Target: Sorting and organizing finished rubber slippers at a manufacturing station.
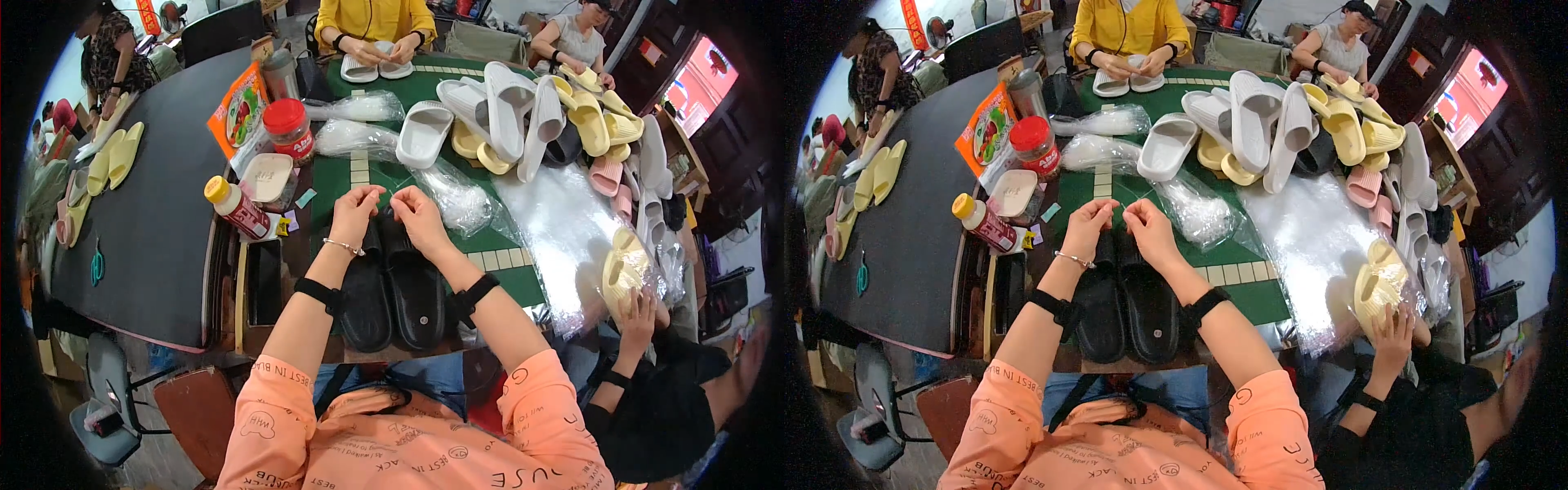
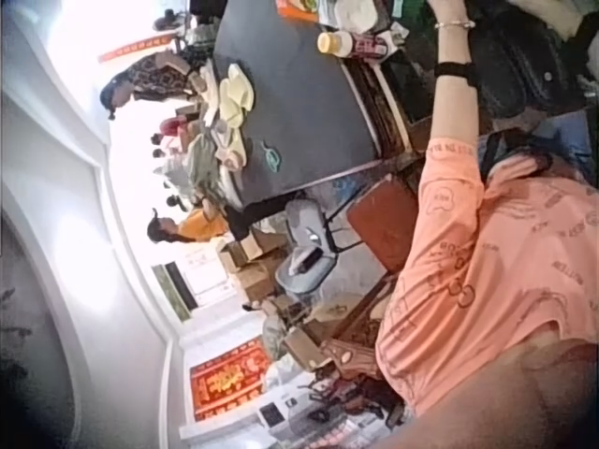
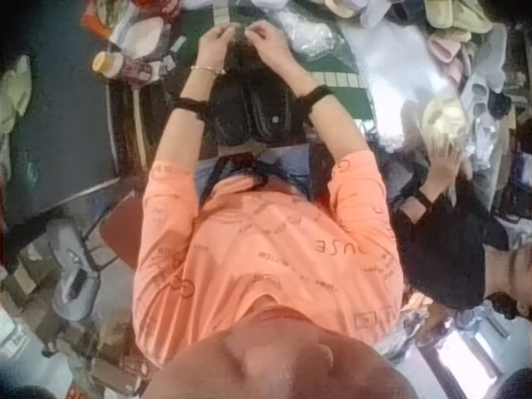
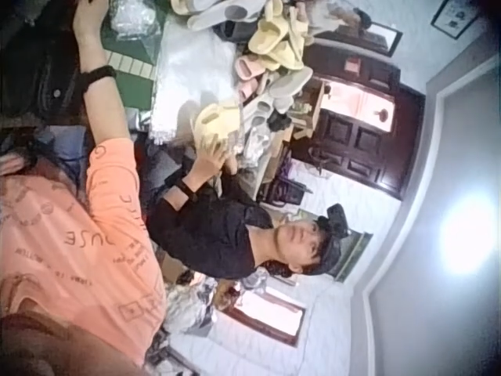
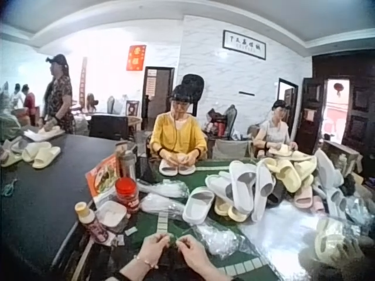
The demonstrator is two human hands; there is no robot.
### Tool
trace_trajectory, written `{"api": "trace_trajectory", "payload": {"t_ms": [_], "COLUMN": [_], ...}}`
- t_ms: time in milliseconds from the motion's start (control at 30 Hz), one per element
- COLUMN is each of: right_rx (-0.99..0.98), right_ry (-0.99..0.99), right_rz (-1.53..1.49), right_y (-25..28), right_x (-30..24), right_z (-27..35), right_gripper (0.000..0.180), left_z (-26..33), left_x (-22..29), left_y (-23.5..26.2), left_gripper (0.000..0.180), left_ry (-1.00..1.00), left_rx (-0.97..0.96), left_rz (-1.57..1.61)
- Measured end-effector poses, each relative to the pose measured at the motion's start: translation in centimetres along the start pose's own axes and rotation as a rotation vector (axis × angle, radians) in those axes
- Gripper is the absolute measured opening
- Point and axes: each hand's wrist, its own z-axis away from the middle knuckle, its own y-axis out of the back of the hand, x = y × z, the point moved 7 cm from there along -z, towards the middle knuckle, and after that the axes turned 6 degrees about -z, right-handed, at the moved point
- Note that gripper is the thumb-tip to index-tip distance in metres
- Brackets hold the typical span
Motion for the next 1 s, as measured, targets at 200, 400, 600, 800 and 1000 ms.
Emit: {"api": "trace_trajectory", "payload": {"t_ms": [200,400,600,800,1000], "right_rx": [0.007,0.039,0.056,0.058,0.054], "right_ry": [0.053,0.045,0.046,0.042,0.015], "right_rz": [0.080,0.203,0.221,0.148,0.140], "right_y": [-0.6,-0.3,0.0,-0.2,0.0], "right_x": [0.3,0.6,1.0,0.9,1.1], "right_z": [0.1,0.0,-0.2,-0.1,0.0], "right_gripper": [0.010,0.014,0.014,0.013,0.013], "left_z": [-0.1,0.0,0.2,0.3,0.5], "left_x": [-0.5,-0.3,-0.1,0.4,0.3], "left_y": [-0.4,-0.3,-0.7,-0.6,-0.8], "left_gripper": [0.017,0.017,0.018,0.018,0.018], "left_ry": [0.004,0.003,0.015,-0.003,0.000], "left_rx": [-0.058,-0.079,-0.088,-0.087,-0.093], "left_rz": [0.032,0.018,0.018,-0.023,-0.021]}}
